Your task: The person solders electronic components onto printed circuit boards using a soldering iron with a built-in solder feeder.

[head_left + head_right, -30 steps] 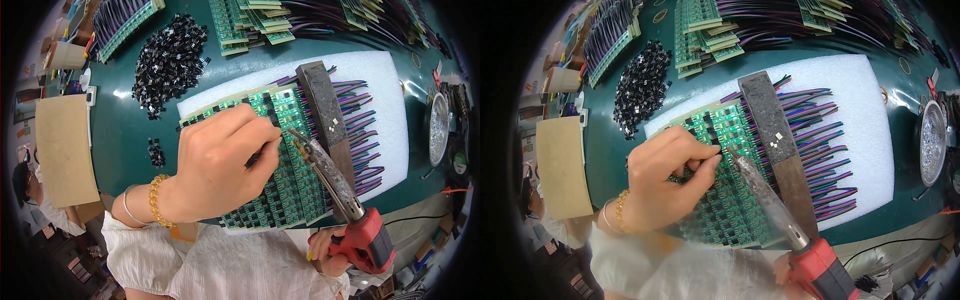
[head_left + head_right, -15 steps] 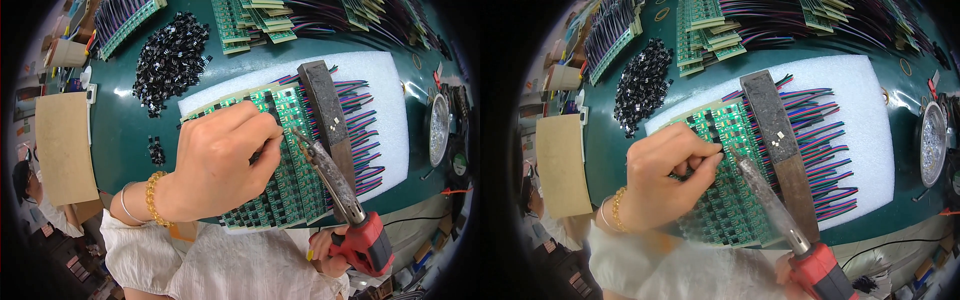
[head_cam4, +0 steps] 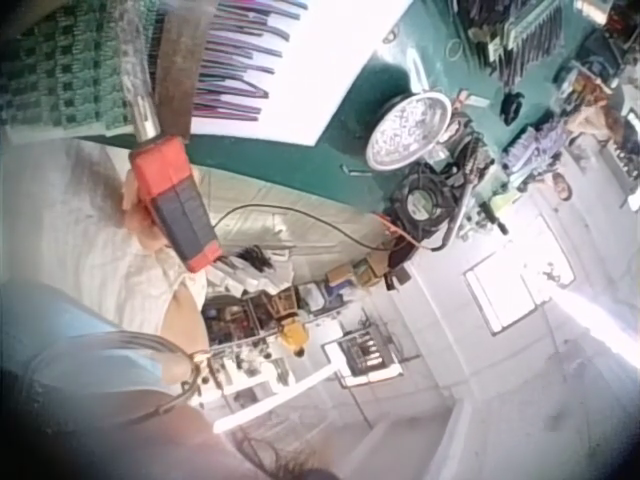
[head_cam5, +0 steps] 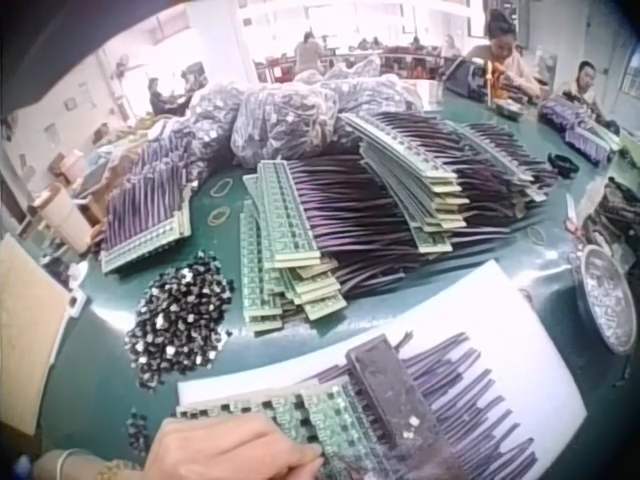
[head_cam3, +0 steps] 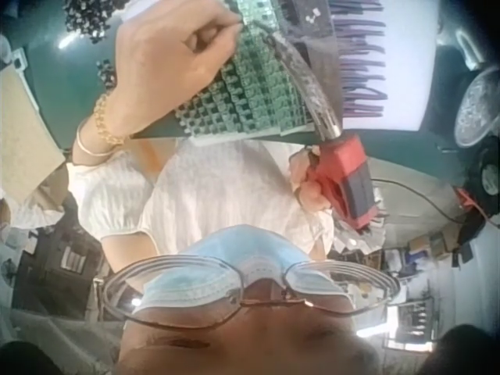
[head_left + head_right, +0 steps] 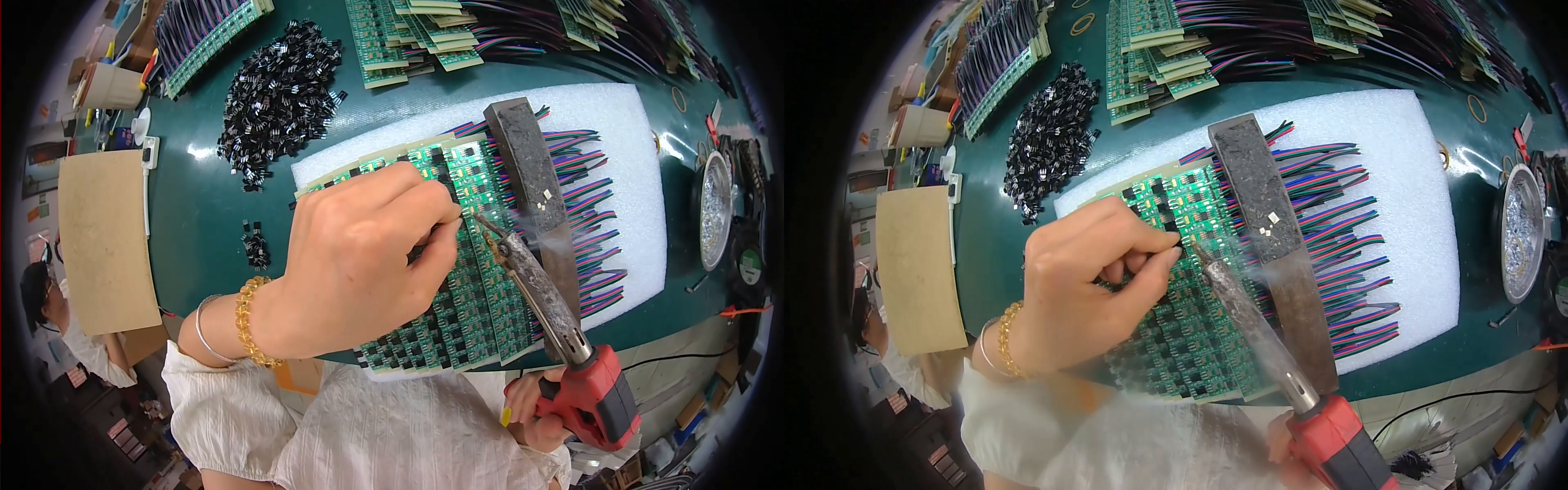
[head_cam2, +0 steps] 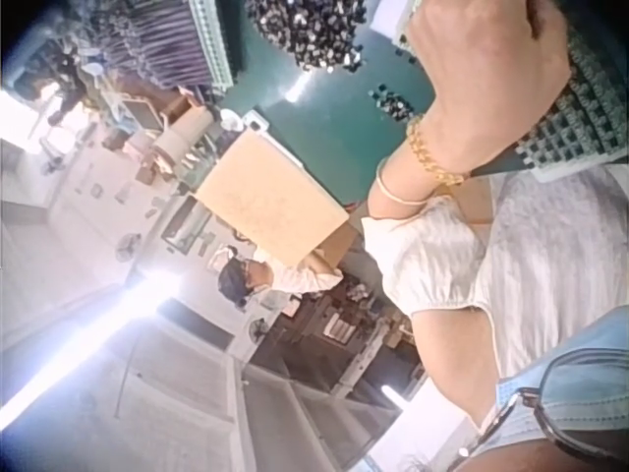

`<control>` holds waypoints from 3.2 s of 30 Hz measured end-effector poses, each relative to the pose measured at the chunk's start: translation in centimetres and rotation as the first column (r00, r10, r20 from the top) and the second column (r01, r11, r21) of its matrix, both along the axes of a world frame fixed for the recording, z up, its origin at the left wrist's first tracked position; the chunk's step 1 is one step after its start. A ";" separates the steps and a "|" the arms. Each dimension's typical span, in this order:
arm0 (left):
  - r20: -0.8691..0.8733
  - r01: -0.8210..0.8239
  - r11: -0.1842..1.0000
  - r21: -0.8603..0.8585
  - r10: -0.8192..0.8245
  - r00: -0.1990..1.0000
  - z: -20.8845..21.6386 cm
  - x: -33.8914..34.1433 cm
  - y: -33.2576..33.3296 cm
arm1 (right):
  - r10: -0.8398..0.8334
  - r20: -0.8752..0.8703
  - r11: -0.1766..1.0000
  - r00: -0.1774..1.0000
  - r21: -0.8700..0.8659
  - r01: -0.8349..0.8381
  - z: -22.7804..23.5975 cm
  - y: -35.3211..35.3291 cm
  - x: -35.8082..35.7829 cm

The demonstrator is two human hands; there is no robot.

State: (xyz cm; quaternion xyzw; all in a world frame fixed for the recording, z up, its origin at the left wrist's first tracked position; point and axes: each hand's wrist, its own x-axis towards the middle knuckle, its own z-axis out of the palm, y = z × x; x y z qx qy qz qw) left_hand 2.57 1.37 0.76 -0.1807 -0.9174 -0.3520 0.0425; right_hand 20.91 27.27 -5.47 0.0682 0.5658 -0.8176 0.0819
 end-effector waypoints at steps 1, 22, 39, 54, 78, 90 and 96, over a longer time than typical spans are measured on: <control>-0.001 -0.001 1.000 -0.002 0.001 1.000 0.0 0.0 0.1 | 0.006 -0.018 1.000 1.000 -0.021 -0.006 -0.5 0.2 0.2; -0.183 0.024 0.997 0.069 -0.011 0.983 -0.4 1.0 -1.6 | -0.158 -0.199 0.987 0.967 -0.066 0.148 0.8 -2.4 -2.9; -0.085 -0.418 0.851 -0.317 0.413 0.907 -1.3 6.4 -13.0 | -0.145 -0.255 0.988 0.956 -0.081 0.129 0.9 -2.7 -3.0; -0.051 -0.344 0.938 -0.040 0.342 0.938 0.8 6.2 -10.4 | -0.185 -0.126 0.982 0.975 -0.065 0.178 1.6 -3.5 -2.3; -0.419 0.533 0.846 -0.027 -0.493 0.762 0.1 8.4 3.5 | -0.011 -0.169 0.936 0.986 0.344 0.070 2.2 -3.2 -2.5; -0.216 0.045 0.998 0.047 -0.034 0.976 -1.1 1.2 0.1 | 0.075 -0.324 0.997 0.943 0.023 -0.071 -0.2 -1.0 -2.6; -0.223 0.068 0.997 0.040 -0.057 0.973 -1.8 0.9 0.5 | -0.139 -0.109 0.990 0.984 0.004 0.141 1.0 -2.0 -1.0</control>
